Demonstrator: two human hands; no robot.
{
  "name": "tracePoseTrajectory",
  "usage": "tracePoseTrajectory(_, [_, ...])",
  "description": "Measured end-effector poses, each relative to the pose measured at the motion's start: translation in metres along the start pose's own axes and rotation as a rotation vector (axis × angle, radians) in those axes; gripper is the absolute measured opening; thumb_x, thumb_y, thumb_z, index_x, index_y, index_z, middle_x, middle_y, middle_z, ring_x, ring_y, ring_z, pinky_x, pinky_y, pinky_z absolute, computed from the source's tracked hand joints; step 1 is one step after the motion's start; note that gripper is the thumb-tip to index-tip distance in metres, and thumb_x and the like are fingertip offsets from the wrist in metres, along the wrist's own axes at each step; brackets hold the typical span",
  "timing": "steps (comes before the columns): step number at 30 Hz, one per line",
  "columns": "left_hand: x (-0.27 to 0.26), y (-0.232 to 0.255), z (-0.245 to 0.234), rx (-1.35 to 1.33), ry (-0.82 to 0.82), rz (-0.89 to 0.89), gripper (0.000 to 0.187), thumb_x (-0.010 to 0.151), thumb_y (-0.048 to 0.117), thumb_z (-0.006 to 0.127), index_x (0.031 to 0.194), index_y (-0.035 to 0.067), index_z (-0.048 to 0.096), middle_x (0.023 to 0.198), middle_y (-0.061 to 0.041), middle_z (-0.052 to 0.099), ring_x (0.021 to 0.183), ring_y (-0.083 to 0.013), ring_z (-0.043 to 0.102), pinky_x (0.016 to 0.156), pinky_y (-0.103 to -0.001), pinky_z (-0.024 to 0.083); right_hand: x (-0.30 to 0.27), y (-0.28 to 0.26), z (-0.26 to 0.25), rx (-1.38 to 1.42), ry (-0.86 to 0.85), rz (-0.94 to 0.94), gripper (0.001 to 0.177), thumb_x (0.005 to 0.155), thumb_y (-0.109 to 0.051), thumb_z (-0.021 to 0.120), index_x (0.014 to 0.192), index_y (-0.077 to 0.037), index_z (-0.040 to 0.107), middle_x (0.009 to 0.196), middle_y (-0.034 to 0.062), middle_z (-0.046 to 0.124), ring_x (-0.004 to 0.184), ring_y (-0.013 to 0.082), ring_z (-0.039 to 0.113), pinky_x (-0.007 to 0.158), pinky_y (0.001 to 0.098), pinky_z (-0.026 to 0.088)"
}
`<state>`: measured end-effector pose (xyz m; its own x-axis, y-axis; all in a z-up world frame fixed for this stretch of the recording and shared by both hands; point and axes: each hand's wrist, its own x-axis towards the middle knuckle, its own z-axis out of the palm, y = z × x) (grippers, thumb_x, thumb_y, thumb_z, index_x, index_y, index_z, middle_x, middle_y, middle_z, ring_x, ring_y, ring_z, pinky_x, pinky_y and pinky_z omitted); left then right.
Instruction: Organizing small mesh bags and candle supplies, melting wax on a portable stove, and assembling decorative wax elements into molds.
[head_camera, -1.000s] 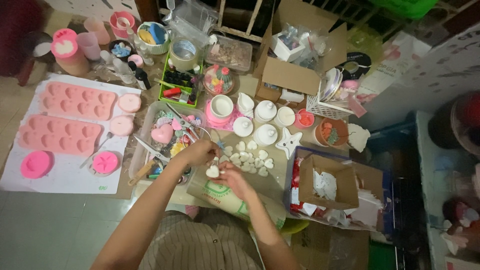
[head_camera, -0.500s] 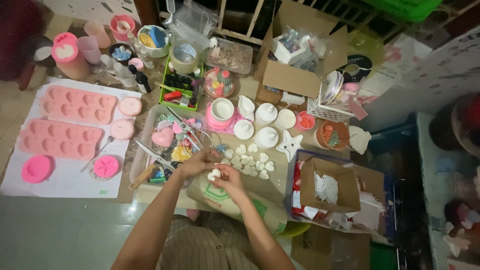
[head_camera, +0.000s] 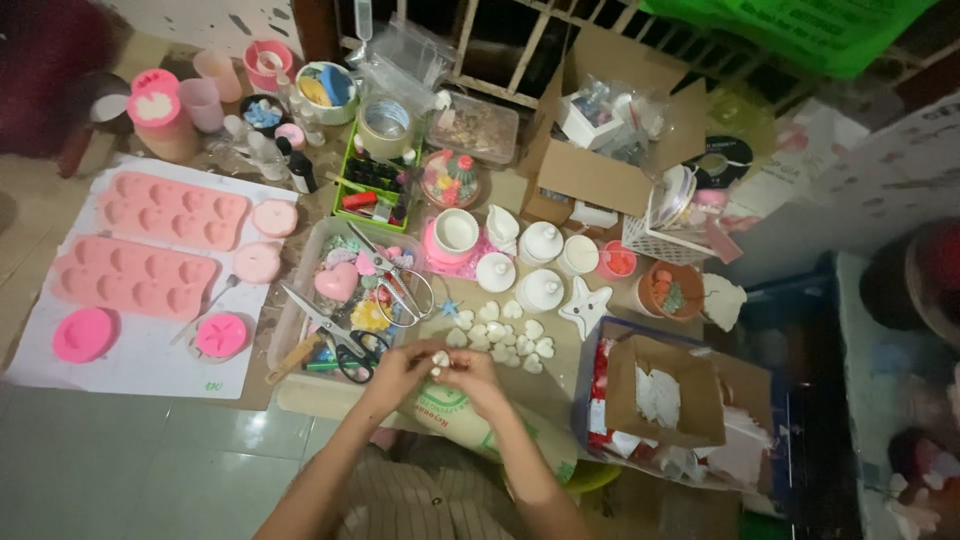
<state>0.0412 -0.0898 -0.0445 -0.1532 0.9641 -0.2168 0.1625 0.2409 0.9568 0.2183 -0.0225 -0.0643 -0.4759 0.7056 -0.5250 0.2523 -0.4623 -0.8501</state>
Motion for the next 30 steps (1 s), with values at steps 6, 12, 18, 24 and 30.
tracePoseTrajectory(6, [0.015,-0.027,-0.007,0.012,-0.069,-0.017,0.027,0.080,0.016,0.080,0.104,0.004,0.078,0.084,-0.010,0.079,0.075,-0.0159,0.074,0.070,-0.031,0.058,0.002,0.005,-0.012,-0.249,-0.031,-0.087,0.020,0.080,-0.004,0.084,0.098,0.004,0.078,0.088,0.0061,0.077,0.078,0.0102,0.069,0.069,0.0276,0.057])
tracePoseTrajectory(12, [0.025,-0.035,-0.003,-0.010,-0.085,-0.093,0.028,0.074,0.017,0.086,0.097,0.003,0.080,0.081,-0.009,0.079,0.072,-0.0142,0.073,0.068,-0.029,0.058,-0.002,-0.018,-0.007,-0.482,0.061,-0.056,0.020,0.077,-0.010,0.086,0.094,-0.001,0.081,0.083,0.0060,0.079,0.073,0.0098,0.069,0.068,0.0278,0.056])
tracePoseTrajectory(18, [0.026,-0.037,0.005,-0.078,-0.093,-0.125,0.023,0.081,0.015,0.080,0.092,-0.004,0.073,0.075,-0.010,0.073,0.067,-0.0172,0.070,0.062,-0.032,0.056,-0.029,-0.094,0.014,-0.746,0.173,-0.291,0.028,0.074,-0.015,0.089,0.095,0.001,0.079,0.085,0.0104,0.078,0.074,0.0153,0.073,0.066,0.0299,0.057])
tracePoseTrajectory(24, [0.014,-0.058,0.045,-0.072,0.042,0.083,0.025,0.091,0.013,0.067,0.112,0.000,0.063,0.101,-0.011,0.068,0.092,-0.0201,0.066,0.081,-0.034,0.053,0.061,-0.078,0.096,-0.737,-0.131,-0.358,0.020,0.083,-0.021,0.074,0.092,-0.003,0.073,0.087,0.0140,0.078,0.079,0.0248,0.076,0.073,0.0373,0.059])
tracePoseTrajectory(30, [0.020,-0.046,0.010,-0.067,0.058,0.145,0.027,0.091,0.013,0.066,0.114,0.000,0.063,0.104,-0.012,0.068,0.096,-0.0213,0.065,0.084,-0.035,0.052,0.108,-0.043,0.163,-1.548,-0.288,0.017,0.041,0.077,-0.030,0.086,0.101,0.000,0.073,0.104,0.0231,0.071,0.099,0.0371,0.071,0.088,0.0448,0.057])
